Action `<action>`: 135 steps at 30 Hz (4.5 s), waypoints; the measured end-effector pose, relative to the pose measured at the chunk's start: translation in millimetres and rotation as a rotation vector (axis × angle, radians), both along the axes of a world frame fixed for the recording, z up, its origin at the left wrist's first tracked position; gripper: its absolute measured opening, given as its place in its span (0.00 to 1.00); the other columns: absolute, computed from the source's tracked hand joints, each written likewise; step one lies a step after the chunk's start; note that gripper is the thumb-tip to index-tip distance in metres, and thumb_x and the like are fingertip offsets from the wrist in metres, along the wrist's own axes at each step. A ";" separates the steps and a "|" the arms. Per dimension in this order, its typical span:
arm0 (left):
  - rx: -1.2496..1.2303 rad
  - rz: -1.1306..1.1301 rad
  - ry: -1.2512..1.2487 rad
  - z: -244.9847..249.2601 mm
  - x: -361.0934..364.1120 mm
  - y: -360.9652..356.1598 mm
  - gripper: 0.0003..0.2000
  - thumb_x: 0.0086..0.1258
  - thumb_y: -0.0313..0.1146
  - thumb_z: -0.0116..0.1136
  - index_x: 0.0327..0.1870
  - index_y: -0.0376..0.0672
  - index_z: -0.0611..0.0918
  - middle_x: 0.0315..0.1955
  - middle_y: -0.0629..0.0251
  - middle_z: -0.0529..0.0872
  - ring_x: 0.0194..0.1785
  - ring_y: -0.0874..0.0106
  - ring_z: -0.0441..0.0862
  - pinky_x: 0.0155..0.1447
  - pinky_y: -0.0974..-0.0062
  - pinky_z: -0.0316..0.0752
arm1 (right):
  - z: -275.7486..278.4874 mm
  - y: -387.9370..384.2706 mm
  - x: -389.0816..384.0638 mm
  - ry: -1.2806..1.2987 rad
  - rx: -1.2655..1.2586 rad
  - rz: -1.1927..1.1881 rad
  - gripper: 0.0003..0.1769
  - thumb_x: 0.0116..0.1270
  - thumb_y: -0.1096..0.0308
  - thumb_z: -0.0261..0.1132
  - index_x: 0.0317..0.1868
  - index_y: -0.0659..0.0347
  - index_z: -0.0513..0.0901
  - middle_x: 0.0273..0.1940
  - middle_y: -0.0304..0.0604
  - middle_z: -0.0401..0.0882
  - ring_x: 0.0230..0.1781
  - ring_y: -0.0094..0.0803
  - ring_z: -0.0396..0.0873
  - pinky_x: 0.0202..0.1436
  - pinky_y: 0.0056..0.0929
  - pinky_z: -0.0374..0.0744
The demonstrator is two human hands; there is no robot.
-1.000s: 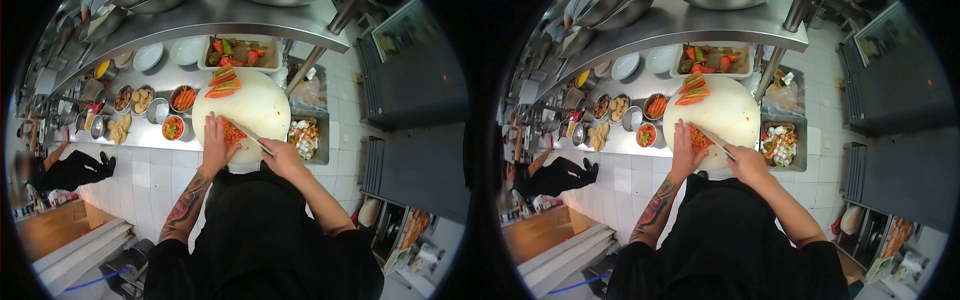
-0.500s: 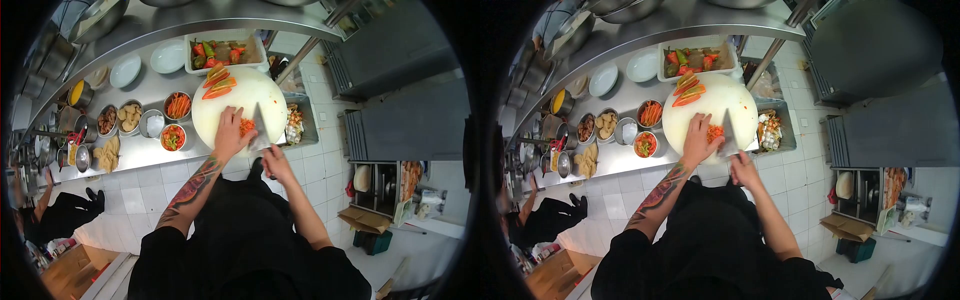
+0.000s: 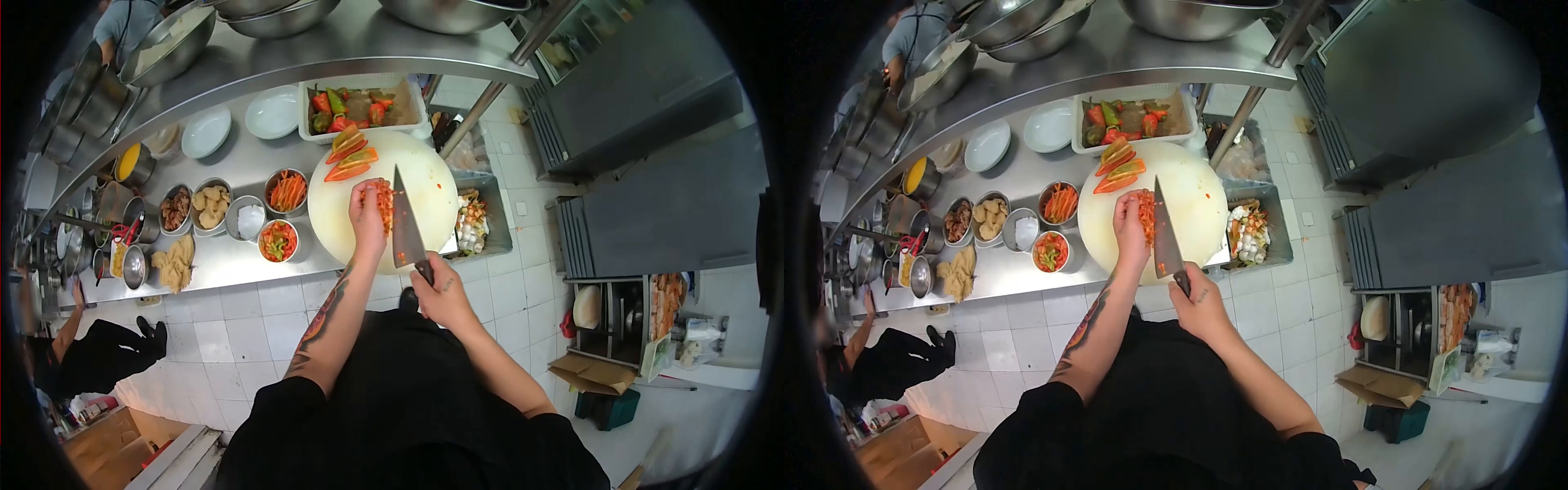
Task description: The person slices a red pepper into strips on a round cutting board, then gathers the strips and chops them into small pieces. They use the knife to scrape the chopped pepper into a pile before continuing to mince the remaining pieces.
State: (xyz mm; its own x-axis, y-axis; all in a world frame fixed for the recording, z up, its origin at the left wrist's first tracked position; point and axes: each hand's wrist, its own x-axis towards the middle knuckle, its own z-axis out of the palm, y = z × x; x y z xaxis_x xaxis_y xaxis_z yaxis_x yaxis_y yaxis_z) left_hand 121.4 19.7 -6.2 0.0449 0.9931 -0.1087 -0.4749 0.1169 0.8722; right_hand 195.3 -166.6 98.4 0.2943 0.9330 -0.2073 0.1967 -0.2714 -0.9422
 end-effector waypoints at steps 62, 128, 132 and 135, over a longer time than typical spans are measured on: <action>0.724 -0.210 1.314 -8.3 -96.3 -22.4 0.47 0.77 0.49 0.71 0.86 0.29 0.60 0.87 0.35 0.57 0.91 0.35 0.48 0.90 0.38 0.47 | -11.7 -7.5 115.9 0.103 -0.340 0.129 0.16 0.85 0.62 0.64 0.65 0.60 0.81 0.26 0.39 0.78 0.15 0.32 0.78 0.19 0.37 0.76; -0.015 -0.402 0.487 27.2 -176.5 -4.5 0.06 0.86 0.31 0.61 0.56 0.43 0.82 0.45 0.71 0.88 0.49 0.80 0.85 0.53 0.75 0.81 | -21.4 95.2 79.7 0.002 -0.495 0.741 0.14 0.85 0.61 0.65 0.57 0.63 0.80 0.25 0.39 0.78 0.12 0.24 0.72 0.15 0.30 0.70; 0.271 -0.572 0.673 11.3 -142.5 -7.3 0.07 0.81 0.33 0.66 0.53 0.43 0.86 0.43 0.64 0.89 0.48 0.68 0.87 0.55 0.66 0.83 | -21.0 82.5 134.7 0.082 -0.510 0.582 0.12 0.84 0.62 0.66 0.56 0.63 0.80 0.24 0.36 0.76 0.12 0.22 0.70 0.14 0.28 0.69; 0.547 -0.435 1.071 4.6 -102.4 -13.4 0.09 0.73 0.33 0.71 0.51 0.45 0.89 0.45 0.61 0.86 0.53 0.58 0.86 0.59 0.58 0.81 | -14.1 75.2 143.3 0.044 -0.520 0.491 0.13 0.83 0.62 0.67 0.55 0.63 0.81 0.24 0.36 0.76 0.13 0.21 0.71 0.14 0.27 0.69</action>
State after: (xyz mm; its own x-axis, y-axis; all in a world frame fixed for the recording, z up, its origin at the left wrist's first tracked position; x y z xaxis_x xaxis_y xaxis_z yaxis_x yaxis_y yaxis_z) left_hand 18.9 6.3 -1.7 0.5196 0.8453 0.1244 0.4788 -0.4087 0.7770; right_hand 338.6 -91.4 84.3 -0.1531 0.7327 -0.6631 0.3757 -0.5775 -0.7248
